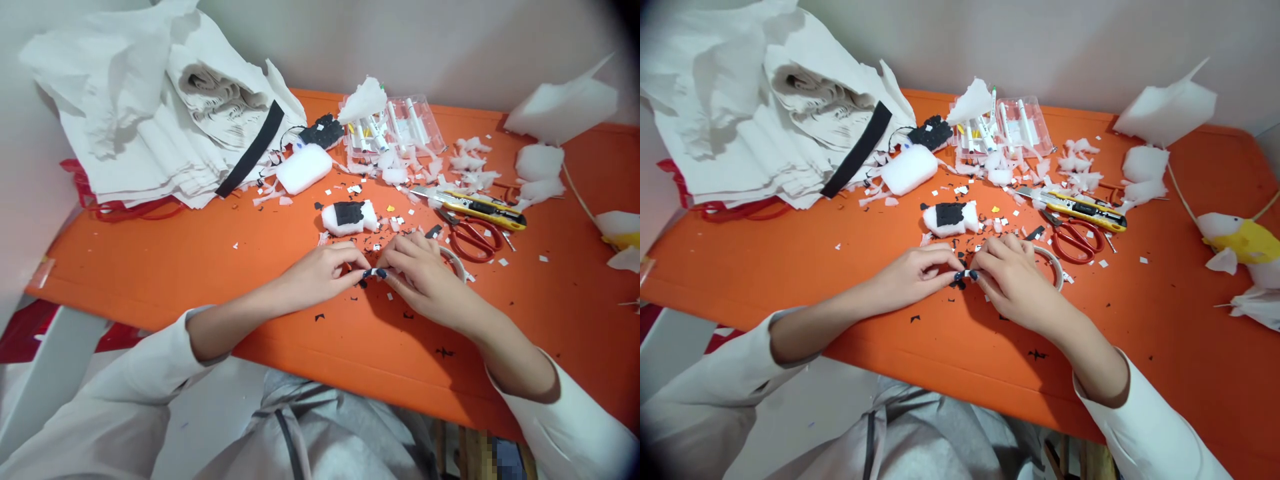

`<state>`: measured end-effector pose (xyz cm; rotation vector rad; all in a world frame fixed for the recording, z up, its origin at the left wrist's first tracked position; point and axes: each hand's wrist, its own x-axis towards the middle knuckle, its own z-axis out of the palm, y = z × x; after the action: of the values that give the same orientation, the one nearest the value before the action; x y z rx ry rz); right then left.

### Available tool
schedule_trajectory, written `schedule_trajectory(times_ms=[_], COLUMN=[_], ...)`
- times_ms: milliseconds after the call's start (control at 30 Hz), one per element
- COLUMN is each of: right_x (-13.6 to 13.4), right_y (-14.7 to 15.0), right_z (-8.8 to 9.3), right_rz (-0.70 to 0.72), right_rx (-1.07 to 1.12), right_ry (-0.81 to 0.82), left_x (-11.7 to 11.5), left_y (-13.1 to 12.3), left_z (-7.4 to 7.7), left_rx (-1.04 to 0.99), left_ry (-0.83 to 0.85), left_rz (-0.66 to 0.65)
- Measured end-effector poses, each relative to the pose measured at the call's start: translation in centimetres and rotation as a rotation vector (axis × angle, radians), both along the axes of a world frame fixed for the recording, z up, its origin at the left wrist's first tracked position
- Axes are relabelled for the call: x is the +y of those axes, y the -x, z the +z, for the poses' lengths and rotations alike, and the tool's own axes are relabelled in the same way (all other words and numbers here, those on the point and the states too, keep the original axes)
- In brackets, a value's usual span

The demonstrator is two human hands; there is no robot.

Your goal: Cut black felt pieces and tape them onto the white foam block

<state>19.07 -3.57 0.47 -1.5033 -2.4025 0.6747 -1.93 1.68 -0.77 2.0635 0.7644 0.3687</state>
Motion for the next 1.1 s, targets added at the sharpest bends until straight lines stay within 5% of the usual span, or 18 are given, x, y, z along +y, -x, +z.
schedule_trajectory(times_ms=[267, 733, 967, 1100], right_x=[-0.14, -0.25, -0.33, -0.21], right_y=[0.33, 0.81, 0.72, 0.35], right_z=[-0.06, 0.03, -0.08, -0.44], right_rz=[0.001, -0.029, -0.036, -0.098], right_rx=[0.019, 0.031, 0.002, 0.038], right_ry=[-0.009, 0.031, -0.013, -0.013], left_x=[-0.01, 0.04, 0.24, 0.37], left_y=[-0.18, -0.15, 0.01, 0.45], left_z=[0.03, 0.11, 0.21, 0.07], left_rx=[0.034, 0.070, 0.043, 0.147], left_ry=[0.128, 0.089, -0.082, -0.443], left_rz=[0.022, 0.003, -0.088, -0.082])
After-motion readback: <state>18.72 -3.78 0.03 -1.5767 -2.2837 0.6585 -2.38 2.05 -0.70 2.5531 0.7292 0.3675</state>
